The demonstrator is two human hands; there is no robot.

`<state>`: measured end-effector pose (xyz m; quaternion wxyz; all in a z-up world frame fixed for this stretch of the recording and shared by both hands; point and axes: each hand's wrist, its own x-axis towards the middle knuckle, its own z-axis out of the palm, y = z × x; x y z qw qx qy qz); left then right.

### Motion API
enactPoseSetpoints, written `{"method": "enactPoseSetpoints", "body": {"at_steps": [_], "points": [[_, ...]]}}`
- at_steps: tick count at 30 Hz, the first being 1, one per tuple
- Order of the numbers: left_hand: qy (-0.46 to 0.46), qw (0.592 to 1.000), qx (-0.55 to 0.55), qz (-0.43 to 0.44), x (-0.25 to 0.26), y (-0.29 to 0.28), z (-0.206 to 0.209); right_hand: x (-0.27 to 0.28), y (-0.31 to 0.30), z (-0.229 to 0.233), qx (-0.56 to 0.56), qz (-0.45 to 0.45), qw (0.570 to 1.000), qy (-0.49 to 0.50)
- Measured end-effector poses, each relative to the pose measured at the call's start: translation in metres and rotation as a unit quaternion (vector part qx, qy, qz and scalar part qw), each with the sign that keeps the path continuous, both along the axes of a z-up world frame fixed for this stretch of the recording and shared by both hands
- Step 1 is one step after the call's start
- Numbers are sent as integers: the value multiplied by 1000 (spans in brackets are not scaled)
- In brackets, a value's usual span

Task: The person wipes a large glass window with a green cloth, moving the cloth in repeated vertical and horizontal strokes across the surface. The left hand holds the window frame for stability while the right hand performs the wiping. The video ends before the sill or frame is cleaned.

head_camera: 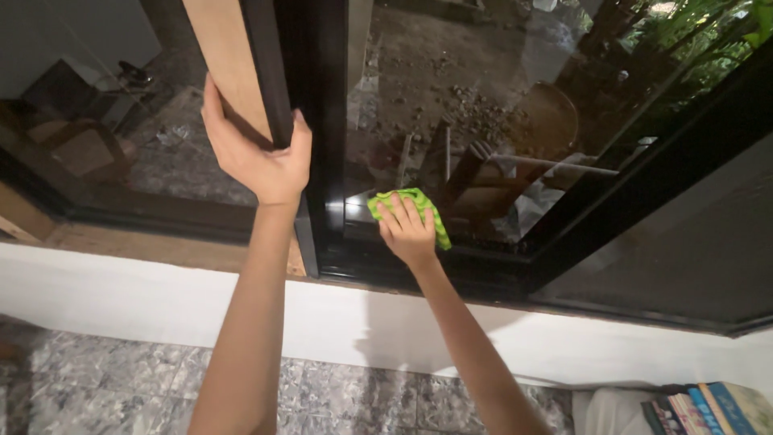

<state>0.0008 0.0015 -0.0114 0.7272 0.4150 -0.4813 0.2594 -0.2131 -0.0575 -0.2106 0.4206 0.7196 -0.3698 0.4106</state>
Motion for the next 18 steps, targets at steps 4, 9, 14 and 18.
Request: {"method": "enactPoseSetpoints", "body": {"at_steps": [4, 9, 14, 18], "points": [[3, 1000, 15, 2, 0, 1, 0, -40, -1, -7, 60, -19, 995, 72], [24, 1000, 18, 8, -3, 1, -1, -150, -50, -85, 49, -128, 982, -132], [32, 999, 26, 13, -5, 2, 0, -118, -41, 41, -11, -108, 948, -298], [36, 999, 22, -3, -7, 6, 2, -50, -45, 81, -3, -97, 958, -269]]}}
